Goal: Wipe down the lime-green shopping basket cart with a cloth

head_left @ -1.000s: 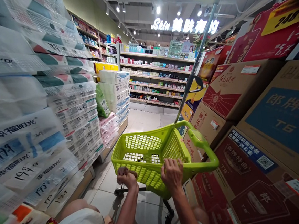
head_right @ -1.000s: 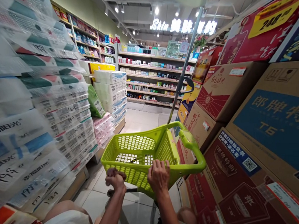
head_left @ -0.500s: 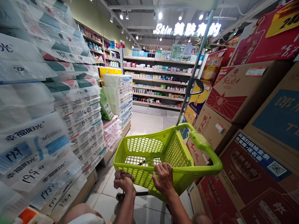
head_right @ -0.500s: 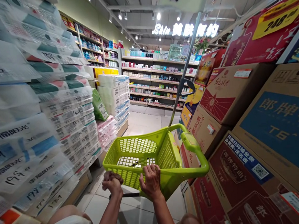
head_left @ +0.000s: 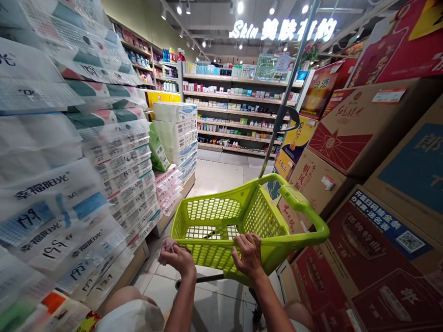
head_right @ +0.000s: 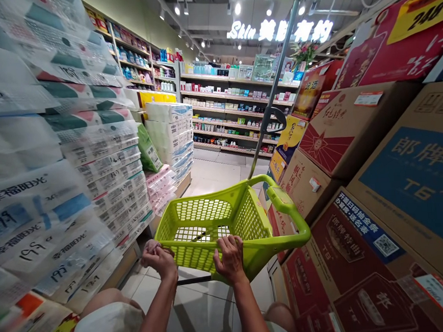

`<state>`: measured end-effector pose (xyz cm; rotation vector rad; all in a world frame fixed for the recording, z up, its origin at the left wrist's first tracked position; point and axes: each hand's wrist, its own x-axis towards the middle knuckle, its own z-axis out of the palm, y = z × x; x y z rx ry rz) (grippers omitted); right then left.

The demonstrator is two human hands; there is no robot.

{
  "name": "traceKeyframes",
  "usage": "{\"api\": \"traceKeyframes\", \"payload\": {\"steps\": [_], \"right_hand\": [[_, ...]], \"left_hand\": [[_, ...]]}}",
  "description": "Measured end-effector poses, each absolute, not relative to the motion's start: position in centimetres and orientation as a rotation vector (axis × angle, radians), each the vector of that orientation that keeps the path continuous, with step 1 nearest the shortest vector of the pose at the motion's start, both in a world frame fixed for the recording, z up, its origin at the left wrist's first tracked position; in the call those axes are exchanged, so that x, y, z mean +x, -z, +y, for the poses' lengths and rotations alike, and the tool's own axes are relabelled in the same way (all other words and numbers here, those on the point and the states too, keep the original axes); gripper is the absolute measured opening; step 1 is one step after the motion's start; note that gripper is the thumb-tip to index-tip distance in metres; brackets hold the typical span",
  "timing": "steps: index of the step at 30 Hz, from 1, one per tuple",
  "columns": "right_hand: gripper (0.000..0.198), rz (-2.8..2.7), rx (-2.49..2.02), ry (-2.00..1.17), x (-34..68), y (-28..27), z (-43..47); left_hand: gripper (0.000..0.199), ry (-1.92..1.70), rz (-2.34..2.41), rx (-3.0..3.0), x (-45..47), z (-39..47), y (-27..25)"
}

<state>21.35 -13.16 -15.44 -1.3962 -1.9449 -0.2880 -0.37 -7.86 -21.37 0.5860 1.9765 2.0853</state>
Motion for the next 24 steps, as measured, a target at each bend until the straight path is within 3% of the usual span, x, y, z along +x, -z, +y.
{"api": "traceKeyframes", "payload": {"steps": [9,13,19,24], "right_hand": [[0.015,-1.95,-1.395,0.232,22.5,15.1,-12.9],[0.017,-1.948,-1.387,0.188,23.2,15.2,-12.6],[0.017,-1.936,-1.41,0.183,24.4,15.7,-12.3],[0.021,-1.984,-1.423,0.209,25.7,15.3,-12.6]], "left_hand": [[0.018,-1.979,1.836,1.192,4.2,-10.8,20.4],[0.021,-2.012,2.068,1.061,2.0,-9.8,18.8],[0.035,-1.705,1.752,1.631,7.7,-12.0,18.4],[0.032,-1.747,2.031,1.558,4.3,-11.6,19.5]]}}
